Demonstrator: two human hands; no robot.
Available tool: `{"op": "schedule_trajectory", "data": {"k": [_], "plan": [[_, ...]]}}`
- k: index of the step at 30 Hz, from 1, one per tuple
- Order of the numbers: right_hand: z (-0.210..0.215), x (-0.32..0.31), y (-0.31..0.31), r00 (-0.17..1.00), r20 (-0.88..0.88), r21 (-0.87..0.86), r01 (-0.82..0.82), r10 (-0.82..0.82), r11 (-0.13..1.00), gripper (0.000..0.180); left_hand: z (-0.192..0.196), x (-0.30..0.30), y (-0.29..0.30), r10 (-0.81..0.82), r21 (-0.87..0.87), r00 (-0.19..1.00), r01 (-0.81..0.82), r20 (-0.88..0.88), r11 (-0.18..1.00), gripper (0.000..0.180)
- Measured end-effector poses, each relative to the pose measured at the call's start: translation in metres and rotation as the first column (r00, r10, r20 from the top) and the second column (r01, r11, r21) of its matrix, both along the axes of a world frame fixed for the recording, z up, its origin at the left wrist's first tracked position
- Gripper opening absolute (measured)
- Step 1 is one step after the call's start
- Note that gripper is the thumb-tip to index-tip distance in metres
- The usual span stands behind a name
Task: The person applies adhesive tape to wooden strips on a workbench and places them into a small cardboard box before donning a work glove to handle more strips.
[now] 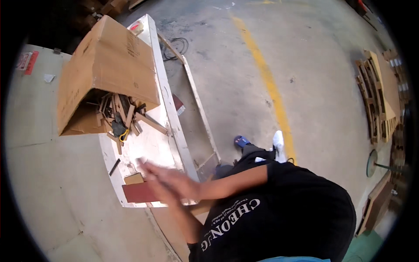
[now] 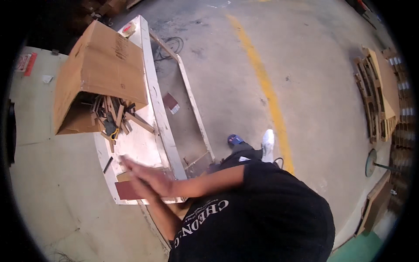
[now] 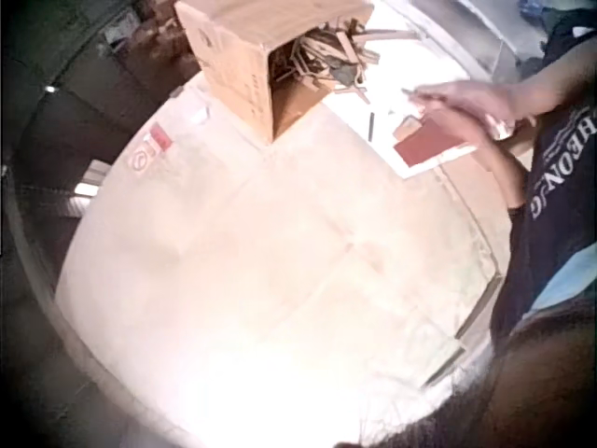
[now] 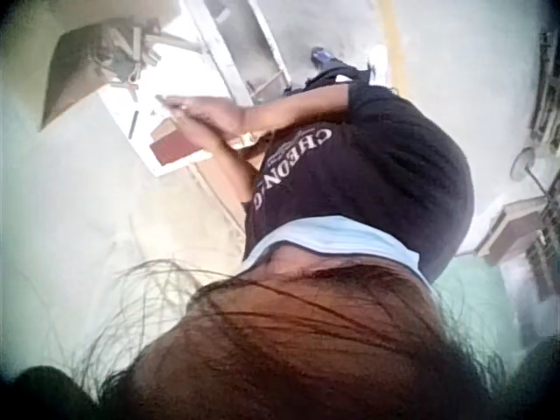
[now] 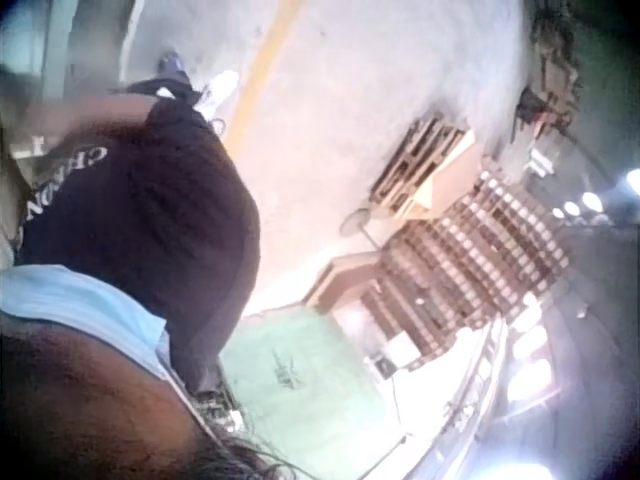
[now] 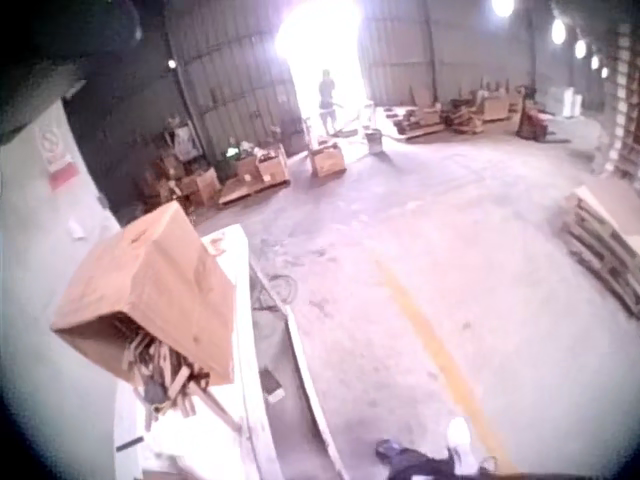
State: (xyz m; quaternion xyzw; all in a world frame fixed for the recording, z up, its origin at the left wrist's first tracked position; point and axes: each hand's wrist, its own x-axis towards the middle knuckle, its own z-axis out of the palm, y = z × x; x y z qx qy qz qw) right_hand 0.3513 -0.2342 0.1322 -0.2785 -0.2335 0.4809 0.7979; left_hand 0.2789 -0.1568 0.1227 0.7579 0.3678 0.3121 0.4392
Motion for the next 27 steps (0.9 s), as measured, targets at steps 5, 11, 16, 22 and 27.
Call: {"op": "schedule_trajectory", "data": {"k": [5, 11, 16, 22, 27], "plan": [[-0.018, 0.057, -0.011, 0.998, 0.015, 0.102, 0.065, -0.067, 0.993, 0.078, -0.003, 0.047, -0.095, -0.174, -0.006, 0.983, 0.174, 0.052, 0.985, 0.078], [-0.012, 0.033, -0.023, 0.667, 0.697, 0.164, 0.211, -0.264, 0.964, 0.086, -0.019, 0.024, -0.035, -0.439, -0.569, 0.734, 0.679, 0.518, 0.463, 0.057], [-0.033, 0.078, -0.012, 0.756, 0.509, 0.132, 0.405, -0.412, 0.905, 0.071, -0.014, 0.056, -0.115, 0.285, -0.673, 0.866, 0.076, 0.41, 0.736, 0.03], [-0.038, 0.108, -0.021, 0.405, 0.708, 0.306, 0.562, -0.578, 0.769, 0.058, -0.002, 0.034, -0.116, 0.01, -0.418, 0.95, 0.128, 0.313, 0.9, 0.018], [-0.041, 0.138, -0.035, 0.568, 0.605, 0.076, 0.655, -0.557, 0.751, 0.029, -0.004, 0.005, -0.113, -0.179, -0.348, 0.98, 0.198, 0.085, 0.916, 0.018]]}}
